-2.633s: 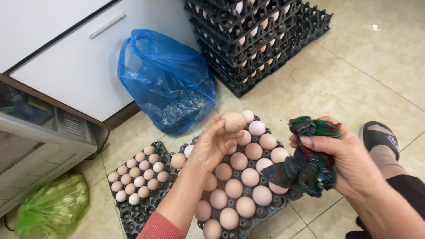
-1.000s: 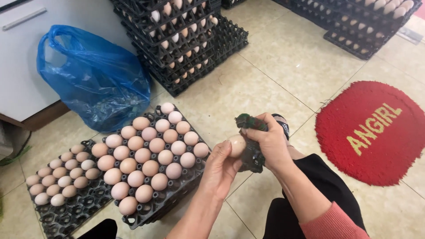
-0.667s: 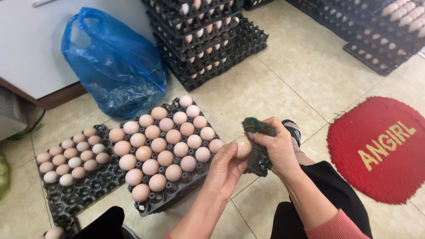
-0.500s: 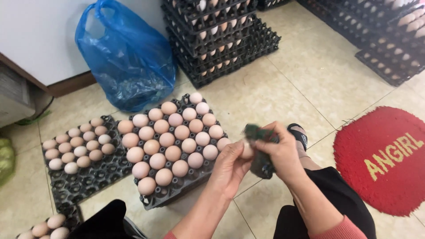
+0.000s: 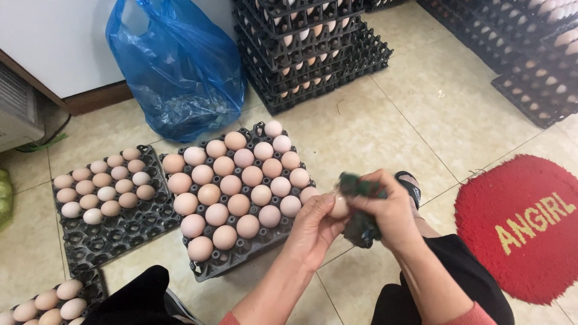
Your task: Inspecting and cleaning eggs with a cloth before placing them into storage trays.
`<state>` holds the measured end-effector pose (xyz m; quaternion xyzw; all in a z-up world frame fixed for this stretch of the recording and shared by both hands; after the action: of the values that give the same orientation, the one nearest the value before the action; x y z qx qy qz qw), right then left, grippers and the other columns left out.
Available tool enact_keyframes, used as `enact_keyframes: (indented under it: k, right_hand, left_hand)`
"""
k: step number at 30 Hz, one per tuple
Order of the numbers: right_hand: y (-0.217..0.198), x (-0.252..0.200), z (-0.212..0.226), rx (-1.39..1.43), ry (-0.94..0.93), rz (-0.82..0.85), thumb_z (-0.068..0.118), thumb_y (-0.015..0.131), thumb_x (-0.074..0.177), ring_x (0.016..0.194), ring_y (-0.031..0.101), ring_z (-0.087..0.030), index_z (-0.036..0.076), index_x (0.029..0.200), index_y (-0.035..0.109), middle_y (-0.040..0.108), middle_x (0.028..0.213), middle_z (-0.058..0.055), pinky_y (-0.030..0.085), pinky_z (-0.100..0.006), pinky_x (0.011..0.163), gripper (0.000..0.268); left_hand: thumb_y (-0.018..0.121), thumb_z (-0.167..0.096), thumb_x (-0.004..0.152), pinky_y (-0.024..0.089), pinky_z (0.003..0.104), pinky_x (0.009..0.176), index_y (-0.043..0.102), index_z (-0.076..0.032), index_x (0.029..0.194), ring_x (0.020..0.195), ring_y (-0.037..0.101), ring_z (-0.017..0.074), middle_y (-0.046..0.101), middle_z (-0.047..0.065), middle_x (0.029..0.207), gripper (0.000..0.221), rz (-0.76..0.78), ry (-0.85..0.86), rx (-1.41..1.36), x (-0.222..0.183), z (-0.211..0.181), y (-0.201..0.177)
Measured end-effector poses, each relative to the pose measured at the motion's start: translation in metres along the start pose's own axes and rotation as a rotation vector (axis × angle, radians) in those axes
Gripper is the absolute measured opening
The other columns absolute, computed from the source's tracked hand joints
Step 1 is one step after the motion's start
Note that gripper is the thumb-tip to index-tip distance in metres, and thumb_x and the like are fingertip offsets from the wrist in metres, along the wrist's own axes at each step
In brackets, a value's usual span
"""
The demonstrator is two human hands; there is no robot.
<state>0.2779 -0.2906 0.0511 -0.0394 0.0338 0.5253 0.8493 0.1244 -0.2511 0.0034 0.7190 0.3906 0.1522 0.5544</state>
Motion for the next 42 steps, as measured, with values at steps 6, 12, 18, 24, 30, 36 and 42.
enact_keyframes:
  k: [6, 12, 18, 24, 30, 36, 42]
  right_hand:
    - [0.003, 0.001, -0.005, -0.064, -0.010, -0.017, -0.007, 0.073, 0.077, 0.079, 0.061, -0.018, 0.002, 0.105, 0.065, 0.067, 0.093, -0.011, 0.052, -0.028, 0.072, 0.031]
    - [-0.004, 0.011, 0.003, 0.280, 0.076, -0.153, -0.013, 0.066, 0.081, 0.086, 0.069, -0.024, 0.001, 0.104, 0.056, 0.071, 0.099, -0.020, 0.055, -0.031, 0.076, 0.028]
    - [0.014, -0.005, 0.011, -0.218, 0.001, -0.124, 0.007, 0.078, 0.076, 0.083, 0.063, -0.018, 0.006, 0.107, 0.067, 0.070, 0.097, -0.009, 0.053, -0.029, 0.077, 0.033]
    - [0.010, 0.006, 0.015, 0.221, 0.025, -0.126, -0.008, 0.070, 0.083, 0.084, 0.068, -0.022, 0.001, 0.103, 0.057, 0.071, 0.097, -0.017, 0.057, -0.031, 0.076, 0.025]
    - [0.021, -0.002, 0.015, -0.172, -0.035, -0.039, 0.003, 0.080, 0.075, 0.084, 0.065, -0.015, 0.004, 0.103, 0.064, 0.071, 0.099, -0.008, 0.055, -0.027, 0.074, 0.033]
    - [0.008, 0.008, 0.016, 0.338, 0.094, -0.168, -0.011, 0.068, 0.082, 0.084, 0.069, -0.025, 0.001, 0.104, 0.055, 0.070, 0.096, -0.020, 0.056, -0.034, 0.074, 0.029]
    - [0.022, -0.002, 0.021, -0.118, -0.032, -0.012, 0.003, 0.079, 0.075, 0.090, 0.067, -0.018, 0.004, 0.098, 0.063, 0.072, 0.105, -0.010, 0.057, -0.030, 0.081, 0.028]
  left_hand:
    - [0.066, -0.014, 0.095, 0.057, 0.034, 0.086, 0.056, 0.007, 0.115, 0.095, 0.066, 0.0239, 0.065, 0.021, 0.108, 0.031, -0.111, -0.016, 0.003, 0.000, 0.000, -0.006]
    - [0.066, -0.011, 0.094, 0.061, 0.034, 0.084, 0.051, 0.006, 0.124, 0.098, 0.068, 0.0268, 0.063, 0.024, 0.117, 0.038, -0.020, 0.008, 0.000, 0.000, -0.008, 0.001]
    - [0.068, -0.012, 0.093, 0.056, 0.033, 0.090, 0.055, 0.004, 0.117, 0.094, 0.063, 0.0210, 0.063, 0.016, 0.106, 0.032, -0.026, 0.048, 0.009, 0.001, -0.004, -0.005]
    - [0.068, -0.020, 0.094, 0.057, 0.036, 0.089, 0.055, 0.003, 0.115, 0.103, 0.065, 0.0253, 0.064, 0.021, 0.116, 0.034, -0.035, 0.026, 0.002, 0.000, -0.006, 0.002]
    - [0.069, -0.016, 0.094, 0.053, 0.033, 0.088, 0.057, 0.002, 0.118, 0.093, 0.062, 0.0178, 0.064, 0.014, 0.107, 0.033, -0.003, 0.083, 0.033, 0.002, -0.004, -0.003]
    - [0.069, -0.021, 0.095, 0.060, 0.033, 0.080, 0.057, 0.000, 0.114, 0.096, 0.068, 0.0245, 0.066, 0.021, 0.116, 0.031, -0.027, 0.039, -0.004, 0.004, -0.007, -0.007]
    - [0.066, -0.016, 0.097, 0.055, 0.033, 0.087, 0.057, -0.001, 0.108, 0.096, 0.063, 0.0192, 0.064, 0.015, 0.111, 0.022, -0.017, 0.074, 0.038, 0.004, -0.002, -0.010]
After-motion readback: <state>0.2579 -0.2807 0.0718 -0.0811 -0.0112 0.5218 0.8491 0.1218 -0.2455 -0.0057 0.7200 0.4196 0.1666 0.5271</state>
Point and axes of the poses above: each hand's wrist, its own x-axis towards the middle knuckle, its own y-axis out of the palm, z = x × y, the point moved 2 cm from there along x, towards the middle knuckle
